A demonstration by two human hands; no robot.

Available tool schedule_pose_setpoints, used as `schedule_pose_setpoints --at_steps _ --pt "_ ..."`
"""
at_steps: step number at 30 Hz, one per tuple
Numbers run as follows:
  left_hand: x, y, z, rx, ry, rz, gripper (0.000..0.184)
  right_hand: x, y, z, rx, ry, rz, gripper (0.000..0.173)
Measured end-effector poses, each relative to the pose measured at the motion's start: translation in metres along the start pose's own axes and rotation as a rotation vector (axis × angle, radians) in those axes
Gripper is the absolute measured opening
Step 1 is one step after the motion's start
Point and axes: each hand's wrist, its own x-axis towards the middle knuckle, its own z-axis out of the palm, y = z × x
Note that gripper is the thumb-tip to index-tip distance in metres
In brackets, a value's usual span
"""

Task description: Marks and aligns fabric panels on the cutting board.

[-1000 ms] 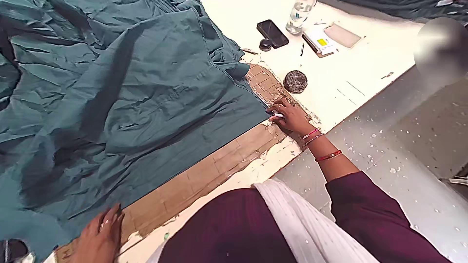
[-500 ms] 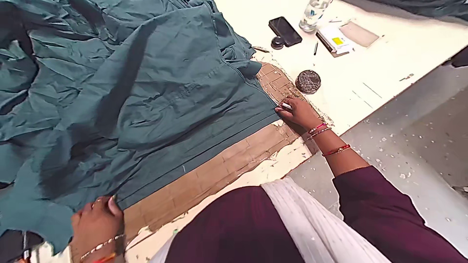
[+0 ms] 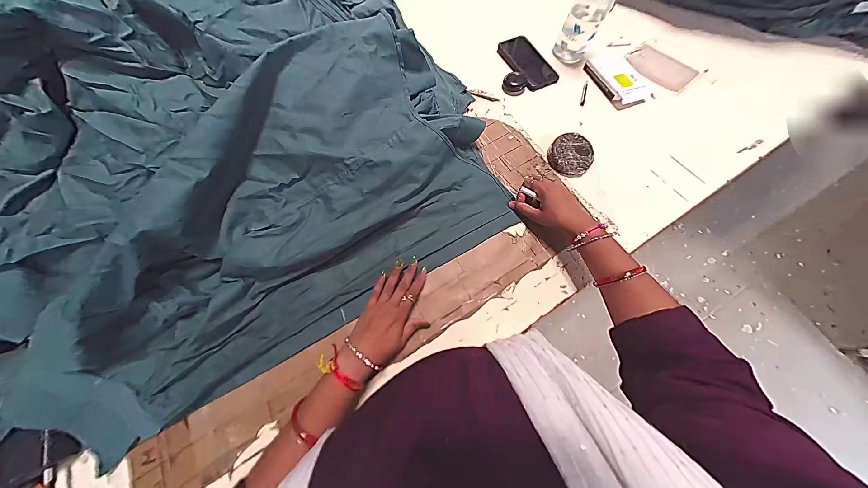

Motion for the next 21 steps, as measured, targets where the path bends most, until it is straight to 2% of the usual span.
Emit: schedule_pose_setpoints --at_steps 3,5,6,9,11,12,15,17,19,21 --pt "0.002 -0.006 0.005 0.012 -0.059 -0.053 0.081 0.002 0.009 -0.001 0.017 -0.013 -0.016 0.038" --pt "0.001 -0.01 0.009 0.027 -0.012 -0.031 0.08 0.005 0.019 -0.007 0.089 0.091 0.009 0.037" --pt "0.0 -0.011 0.011 0.042 0.014 -0.023 0.08 0.007 0.022 -0.012 0.107 0.192 0.078 0.044" --pt "-0.001 -0.012 0.016 0.078 0.054 -0.023 0.079 0.018 0.036 -0.033 0.034 0.374 0.446 0.08" --pt "-0.002 -0.011 0.018 0.078 0.066 -0.025 0.078 0.028 0.046 -0.037 -0.049 0.355 0.612 0.1" --pt "-0.002 -0.011 0.017 0.072 0.068 -0.029 0.078 0.033 0.047 -0.038 -0.066 0.339 0.644 0.104" --pt "-0.001 -0.01 0.018 0.072 0.086 -0.032 0.077 0.041 0.042 -0.043 -0.056 0.334 0.669 0.094" --pt "-0.004 -0.01 0.019 0.07 0.089 -0.028 0.077 0.026 0.023 -0.043 -0.027 0.322 0.659 0.084" --pt "-0.003 -0.009 0.017 0.056 0.079 -0.037 0.076 0.008 0.005 -0.041 0.028 0.326 0.606 0.073" --pt "-0.002 -0.009 0.016 0.051 0.079 -0.04 0.075 -0.005 -0.015 -0.037 0.112 0.297 0.508 0.071"
